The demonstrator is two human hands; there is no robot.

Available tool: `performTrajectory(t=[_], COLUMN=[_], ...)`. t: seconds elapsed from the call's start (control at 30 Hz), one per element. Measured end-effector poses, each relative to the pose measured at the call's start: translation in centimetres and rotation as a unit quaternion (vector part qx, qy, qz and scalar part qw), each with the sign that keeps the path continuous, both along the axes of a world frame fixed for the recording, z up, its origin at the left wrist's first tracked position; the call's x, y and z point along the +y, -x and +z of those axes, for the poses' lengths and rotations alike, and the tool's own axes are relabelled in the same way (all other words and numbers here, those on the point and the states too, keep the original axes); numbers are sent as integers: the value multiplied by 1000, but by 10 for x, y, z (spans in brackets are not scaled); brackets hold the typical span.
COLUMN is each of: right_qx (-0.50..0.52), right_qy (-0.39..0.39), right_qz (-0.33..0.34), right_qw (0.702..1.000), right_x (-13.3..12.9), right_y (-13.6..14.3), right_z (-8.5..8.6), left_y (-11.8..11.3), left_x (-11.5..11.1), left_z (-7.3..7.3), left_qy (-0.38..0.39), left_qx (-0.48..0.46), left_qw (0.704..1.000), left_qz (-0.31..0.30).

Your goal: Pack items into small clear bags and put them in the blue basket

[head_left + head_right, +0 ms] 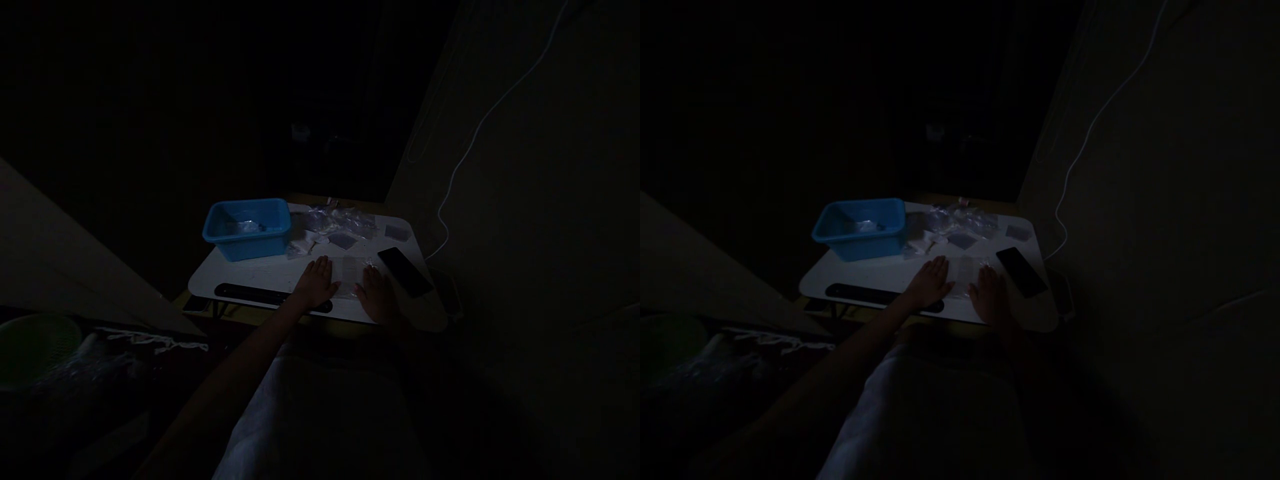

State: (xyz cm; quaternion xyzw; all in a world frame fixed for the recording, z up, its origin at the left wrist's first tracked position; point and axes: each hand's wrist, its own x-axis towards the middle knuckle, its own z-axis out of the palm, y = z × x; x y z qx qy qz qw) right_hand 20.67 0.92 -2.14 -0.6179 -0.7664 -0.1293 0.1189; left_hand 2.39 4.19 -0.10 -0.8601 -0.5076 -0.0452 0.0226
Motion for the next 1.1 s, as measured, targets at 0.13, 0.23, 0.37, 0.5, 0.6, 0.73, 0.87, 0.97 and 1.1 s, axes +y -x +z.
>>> performTrajectory(t=[0.13, 0.23, 0.37, 0.5, 0.6, 0.73, 0.87, 0.97, 1.1], right_qx=[-4, -5, -3, -5, 0, 42, 65, 37, 1], right_qy=[3, 3, -3, -10, -7, -2, -16, 3, 36], right_qz=[-5, 1, 1, 1, 11, 1, 20, 61, 47], right_qw=[1000, 1000, 1000, 1000, 1000, 999, 998, 997, 998], right_x=[-1, -1, -1, 0, 4, 15, 24, 24, 20], right_y=[1, 0, 0, 0, -3, -9, -5, 6, 14], right_z=[2, 3, 1, -1, 2, 12, 23, 23, 11], left_y=[0, 1, 2, 1, 1, 1, 1, 1, 1], left_x=[1, 1, 2, 1, 1, 2, 4, 4, 3], left_z=[-1, -4, -5, -4, -3, -3, -3, -4, -5], left_qy=[-3, -14, -15, -13, -12, -18, -15, -17, -18], left_qx=[0, -2, 3, 3, 2, 1, 3, 5, 5], left_qw=[1000, 1000, 1000, 1000, 1000, 1000, 1000, 1000, 1000], left_qz=[1, -2, -4, -3, -3, -6, -5, -5, -4])
